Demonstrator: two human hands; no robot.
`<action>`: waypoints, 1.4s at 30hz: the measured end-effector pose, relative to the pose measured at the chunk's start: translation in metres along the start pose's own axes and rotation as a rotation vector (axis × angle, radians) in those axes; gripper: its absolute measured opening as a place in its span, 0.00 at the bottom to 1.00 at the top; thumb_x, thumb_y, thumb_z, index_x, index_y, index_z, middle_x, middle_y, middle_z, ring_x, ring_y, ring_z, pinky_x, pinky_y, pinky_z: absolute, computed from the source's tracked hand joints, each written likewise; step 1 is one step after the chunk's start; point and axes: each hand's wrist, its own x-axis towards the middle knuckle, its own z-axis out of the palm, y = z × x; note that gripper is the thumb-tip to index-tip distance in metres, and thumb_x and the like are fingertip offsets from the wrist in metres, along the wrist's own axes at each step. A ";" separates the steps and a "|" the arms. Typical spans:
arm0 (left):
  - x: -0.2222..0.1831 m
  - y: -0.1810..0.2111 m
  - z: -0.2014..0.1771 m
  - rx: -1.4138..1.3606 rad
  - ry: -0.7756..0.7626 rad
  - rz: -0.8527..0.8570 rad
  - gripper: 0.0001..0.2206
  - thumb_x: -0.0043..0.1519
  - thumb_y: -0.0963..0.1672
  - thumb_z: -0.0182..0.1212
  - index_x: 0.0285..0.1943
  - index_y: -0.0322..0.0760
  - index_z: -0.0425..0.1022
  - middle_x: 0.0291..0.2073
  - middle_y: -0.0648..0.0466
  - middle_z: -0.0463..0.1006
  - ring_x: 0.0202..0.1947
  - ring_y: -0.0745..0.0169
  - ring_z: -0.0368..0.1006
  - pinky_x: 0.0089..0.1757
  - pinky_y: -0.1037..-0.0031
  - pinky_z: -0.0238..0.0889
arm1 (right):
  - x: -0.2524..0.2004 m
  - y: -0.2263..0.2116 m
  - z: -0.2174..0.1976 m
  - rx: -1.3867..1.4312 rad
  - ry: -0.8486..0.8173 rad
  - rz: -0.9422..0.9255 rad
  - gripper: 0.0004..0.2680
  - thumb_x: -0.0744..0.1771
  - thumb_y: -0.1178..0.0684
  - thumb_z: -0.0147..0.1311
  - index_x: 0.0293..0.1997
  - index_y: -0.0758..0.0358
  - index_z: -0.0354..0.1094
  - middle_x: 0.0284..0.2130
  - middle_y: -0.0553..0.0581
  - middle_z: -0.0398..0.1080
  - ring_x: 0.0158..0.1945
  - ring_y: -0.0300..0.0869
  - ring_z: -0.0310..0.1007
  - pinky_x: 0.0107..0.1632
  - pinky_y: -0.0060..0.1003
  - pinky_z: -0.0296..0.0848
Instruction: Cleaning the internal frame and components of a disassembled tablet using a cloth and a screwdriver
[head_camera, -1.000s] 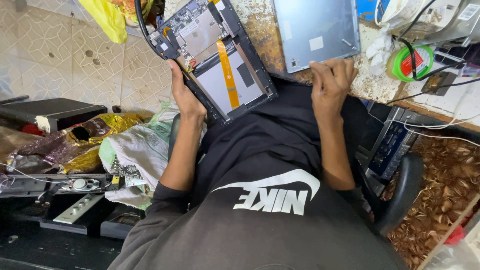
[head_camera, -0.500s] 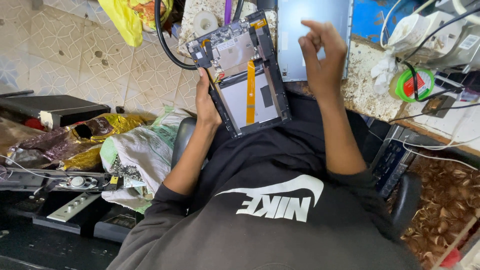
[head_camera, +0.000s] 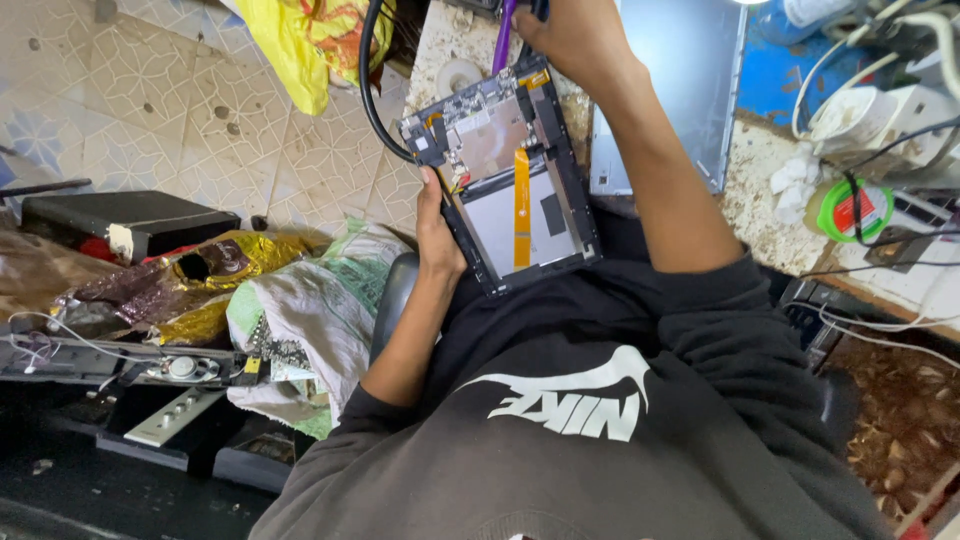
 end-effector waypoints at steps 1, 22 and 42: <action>0.003 0.000 0.000 -0.010 0.028 -0.007 0.26 0.68 0.55 0.52 0.63 0.29 0.73 0.55 0.40 0.79 0.54 0.45 0.78 0.55 0.55 0.73 | 0.006 -0.004 -0.003 -0.014 0.035 -0.028 0.15 0.69 0.56 0.63 0.59 0.65 0.62 0.52 0.69 0.70 0.49 0.66 0.68 0.42 0.56 0.64; -0.035 0.018 0.053 0.115 -0.084 0.162 0.22 0.67 0.55 0.53 0.36 0.34 0.77 0.23 0.47 0.78 0.24 0.57 0.81 0.28 0.66 0.80 | -0.054 -0.040 -0.036 0.227 0.578 -0.081 0.09 0.68 0.62 0.55 0.52 0.62 0.63 0.26 0.61 0.61 0.25 0.50 0.60 0.30 0.43 0.58; -0.032 -0.058 0.029 0.350 -0.203 -0.330 0.16 0.64 0.52 0.64 0.37 0.40 0.68 0.21 0.56 0.63 0.21 0.63 0.71 0.23 0.72 0.72 | -0.313 -0.027 -0.055 1.089 1.081 0.258 0.10 0.73 0.54 0.42 0.54 0.73 0.62 0.12 0.58 0.54 0.20 0.50 0.69 0.26 0.33 0.68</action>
